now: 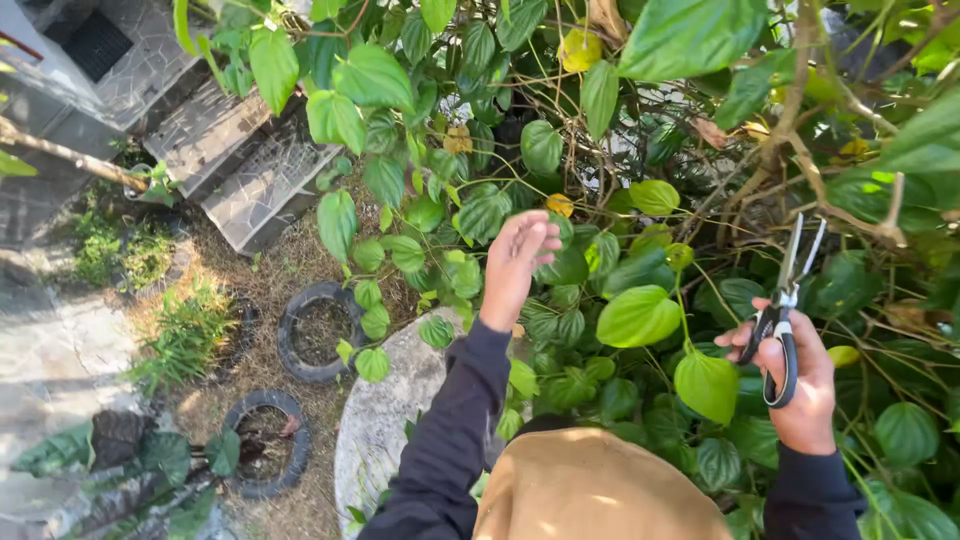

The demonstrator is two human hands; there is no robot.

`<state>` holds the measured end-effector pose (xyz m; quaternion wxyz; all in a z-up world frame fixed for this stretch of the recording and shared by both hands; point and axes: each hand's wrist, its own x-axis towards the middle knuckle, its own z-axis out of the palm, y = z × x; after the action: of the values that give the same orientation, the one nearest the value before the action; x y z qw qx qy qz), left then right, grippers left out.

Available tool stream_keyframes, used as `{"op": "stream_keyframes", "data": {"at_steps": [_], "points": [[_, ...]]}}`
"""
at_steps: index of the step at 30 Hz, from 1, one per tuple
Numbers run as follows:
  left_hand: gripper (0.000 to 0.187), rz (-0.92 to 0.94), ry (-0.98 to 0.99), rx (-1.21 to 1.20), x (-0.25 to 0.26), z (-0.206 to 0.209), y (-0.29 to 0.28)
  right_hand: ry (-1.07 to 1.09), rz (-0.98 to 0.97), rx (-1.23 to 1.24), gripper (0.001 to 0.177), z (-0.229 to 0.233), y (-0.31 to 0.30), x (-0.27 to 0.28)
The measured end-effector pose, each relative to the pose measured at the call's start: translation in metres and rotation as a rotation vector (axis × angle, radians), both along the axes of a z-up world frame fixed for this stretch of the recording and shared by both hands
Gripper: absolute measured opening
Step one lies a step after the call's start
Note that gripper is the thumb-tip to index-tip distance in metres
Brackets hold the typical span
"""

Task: Harvesting leaves from a plant in a garden using pruning shears.

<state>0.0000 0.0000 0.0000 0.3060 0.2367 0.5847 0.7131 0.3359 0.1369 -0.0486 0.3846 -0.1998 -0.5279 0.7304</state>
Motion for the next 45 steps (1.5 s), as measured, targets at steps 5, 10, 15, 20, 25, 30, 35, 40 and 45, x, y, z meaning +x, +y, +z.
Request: {"op": "stream_keyframes", "data": {"at_steps": [5,10,15,20,25,30,35,40,45], "points": [[0.038,0.062,0.388,-0.049,-0.087,-0.015,0.091,-0.009,-0.018,-0.039,0.057,0.023,-0.02,-0.062],[0.07,0.156,0.776,0.043,-0.14,0.011,0.209,-0.077,-0.047,-0.052,0.056,0.029,-0.036,-0.088],[0.095,0.008,0.698,-0.015,-0.166,0.025,0.265,-0.223,0.004,-0.041,0.061,0.032,-0.032,-0.095],[0.04,0.053,0.398,-0.036,-0.19,0.014,0.21,-0.181,0.064,-0.071,0.06,0.026,-0.009,-0.102],[0.029,0.016,0.347,0.216,-0.192,0.033,0.167,-0.185,0.183,-0.006,0.06,0.026,0.021,-0.116],[0.042,-0.018,0.559,0.037,-0.174,0.049,0.135,-0.274,0.38,0.037,0.057,0.021,0.047,-0.134],[0.044,0.092,0.788,-0.159,-0.196,0.048,0.118,-0.374,0.435,0.127,0.053,0.03,0.059,-0.167],[0.045,0.074,1.391,-0.523,-0.212,0.082,0.131,-0.402,0.444,0.199,0.054,0.055,0.063,-0.202],[0.062,0.098,1.973,-0.61,-0.269,0.117,0.16,-0.353,0.426,0.215,0.054,0.079,0.061,-0.243]]}}
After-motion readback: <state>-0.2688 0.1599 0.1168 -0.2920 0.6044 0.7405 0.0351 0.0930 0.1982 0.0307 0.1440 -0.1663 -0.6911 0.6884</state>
